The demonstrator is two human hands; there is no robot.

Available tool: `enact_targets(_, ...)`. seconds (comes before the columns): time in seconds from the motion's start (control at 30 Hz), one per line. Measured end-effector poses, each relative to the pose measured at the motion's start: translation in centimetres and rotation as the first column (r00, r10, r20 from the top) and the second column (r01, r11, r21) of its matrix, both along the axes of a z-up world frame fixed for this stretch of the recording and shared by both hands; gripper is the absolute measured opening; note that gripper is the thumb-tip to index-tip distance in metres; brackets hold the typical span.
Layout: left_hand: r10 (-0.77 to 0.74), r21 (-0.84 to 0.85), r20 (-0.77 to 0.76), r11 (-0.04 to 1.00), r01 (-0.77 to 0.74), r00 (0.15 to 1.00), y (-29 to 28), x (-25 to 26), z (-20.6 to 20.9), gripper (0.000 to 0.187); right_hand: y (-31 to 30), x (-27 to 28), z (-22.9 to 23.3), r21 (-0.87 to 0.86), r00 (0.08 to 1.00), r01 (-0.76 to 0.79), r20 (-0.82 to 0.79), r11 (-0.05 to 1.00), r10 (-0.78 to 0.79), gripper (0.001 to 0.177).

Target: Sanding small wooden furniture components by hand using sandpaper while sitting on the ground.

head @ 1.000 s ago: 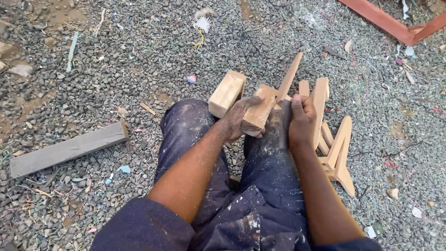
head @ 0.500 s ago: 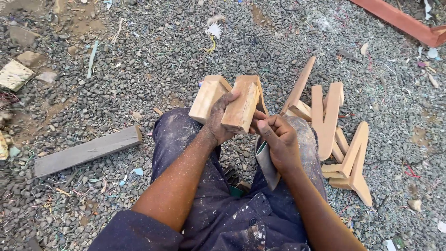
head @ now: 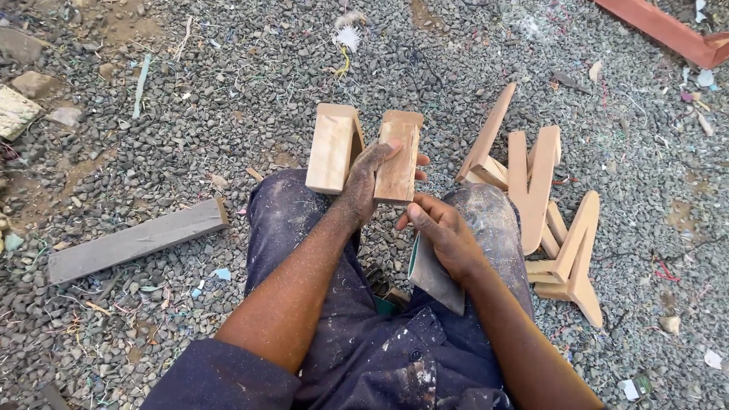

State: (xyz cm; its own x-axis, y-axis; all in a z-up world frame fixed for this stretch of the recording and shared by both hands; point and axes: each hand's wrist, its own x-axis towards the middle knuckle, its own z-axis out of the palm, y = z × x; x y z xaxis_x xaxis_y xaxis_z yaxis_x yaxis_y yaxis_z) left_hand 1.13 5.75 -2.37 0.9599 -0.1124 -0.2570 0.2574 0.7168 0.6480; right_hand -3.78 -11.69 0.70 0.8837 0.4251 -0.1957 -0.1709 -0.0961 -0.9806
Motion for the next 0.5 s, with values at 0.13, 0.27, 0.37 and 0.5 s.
enact_targets(0.13, -0.004, 0.002, -0.018, 1.0, 0.004, 1.0, -0.1, -0.1, 0.0, 0.053, 0.6, -0.2, 1.1, -0.048, 1.0, -0.021, 0.017, 0.999, 0.022, 0.049)
enact_targets(0.27, -0.035, 0.01, -0.057, 0.999, 0.035, 0.998, -0.3, -0.4, 0.2, 0.056, 0.3, 0.2, 0.3, -0.004, 1.0, -0.002, -0.027, 1.0, 0.001, 0.05)
enact_targets(0.37, -0.048, 0.012, -0.092, 0.999, 0.049, 0.995, -0.4, -0.1, -0.5, 0.058, -0.7, 0.5, -2.5, 0.046, 0.998, 0.017, -0.06, 0.999, -0.015, 0.051)
enact_targets(0.5, -0.067, -0.032, -0.183, 0.998, 0.062, 0.981, -0.3, 0.5, -1.6, 0.064, 0.4, 0.6, 0.5, 0.07, 0.998, -0.02, -0.065, 0.997, 0.025, 0.065)
